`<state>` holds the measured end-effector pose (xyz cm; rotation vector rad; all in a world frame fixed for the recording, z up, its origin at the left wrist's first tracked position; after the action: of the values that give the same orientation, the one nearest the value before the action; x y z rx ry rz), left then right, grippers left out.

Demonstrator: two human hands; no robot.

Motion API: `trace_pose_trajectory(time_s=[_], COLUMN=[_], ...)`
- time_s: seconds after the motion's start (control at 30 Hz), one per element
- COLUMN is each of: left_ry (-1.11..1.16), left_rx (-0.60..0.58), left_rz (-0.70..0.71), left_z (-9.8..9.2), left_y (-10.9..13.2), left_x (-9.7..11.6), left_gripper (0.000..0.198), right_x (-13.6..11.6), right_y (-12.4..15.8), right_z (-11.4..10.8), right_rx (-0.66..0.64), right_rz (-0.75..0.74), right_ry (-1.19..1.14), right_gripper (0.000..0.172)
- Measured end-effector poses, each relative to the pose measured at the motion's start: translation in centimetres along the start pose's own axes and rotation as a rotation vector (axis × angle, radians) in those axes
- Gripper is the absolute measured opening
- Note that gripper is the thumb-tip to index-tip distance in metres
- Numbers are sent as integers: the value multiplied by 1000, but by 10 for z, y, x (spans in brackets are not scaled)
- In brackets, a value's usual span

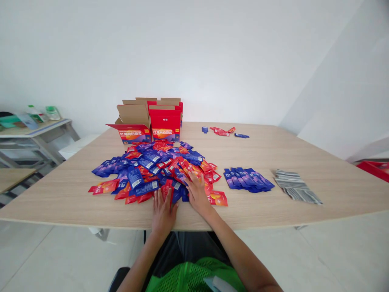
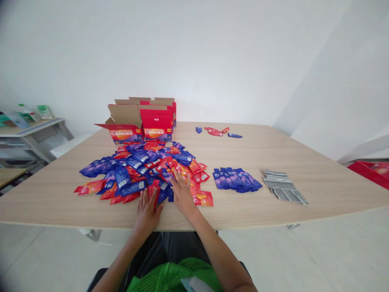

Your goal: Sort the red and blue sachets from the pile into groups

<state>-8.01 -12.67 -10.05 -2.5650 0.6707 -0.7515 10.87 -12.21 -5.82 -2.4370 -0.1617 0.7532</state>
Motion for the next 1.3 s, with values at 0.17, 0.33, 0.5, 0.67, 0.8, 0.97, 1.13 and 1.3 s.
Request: trace_pose_trajectory(time_s=[0.17, 0.33, 0.5, 0.67, 0.8, 0.97, 1.13, 1.3], left_ry=[-88, -126, -147, -153, -151, -149, -135, -127], left_rx=[9, 34, 39, 37, 39, 28, 32, 38], left_rz=[36, 65, 85, 97, 85, 64, 57, 76], left_z=[-1, 1, 1, 0, 0, 1, 1, -1], left_y=[1, 0, 0, -1, -1, -1, -1, -1], left_x=[4, 6, 6, 8, 9, 10, 9, 11], left_gripper=[57, 55, 54, 54, 54, 55, 55, 54], right_x=[-6, 27, 121, 199, 227, 242, 243, 213], right_y=[-5, -11, -14, 8, 32, 51, 49, 27], right_z=[-4, -49, -146, -204, -210, -205, -213, -202], right_rx=[199, 299, 381, 280, 119, -7, 25, 68], right_rz=[248, 326, 323, 369, 358, 372, 419, 372], right_ry=[-234, -131, 206, 368, 418, 429, 438, 386], right_gripper=[38, 45, 43, 42, 43, 41, 45, 45])
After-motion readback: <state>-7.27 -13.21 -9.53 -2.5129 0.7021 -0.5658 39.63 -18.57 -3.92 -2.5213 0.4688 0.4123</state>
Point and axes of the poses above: each hand's wrist, its own y-axis away from the middle knuckle, its own z-axis out of the palm, x = y × z, the point moved 1 cm from there along -y, towards the middle knuckle, and after that the axes turned 11 degrees about z, right-handed, at the moved point
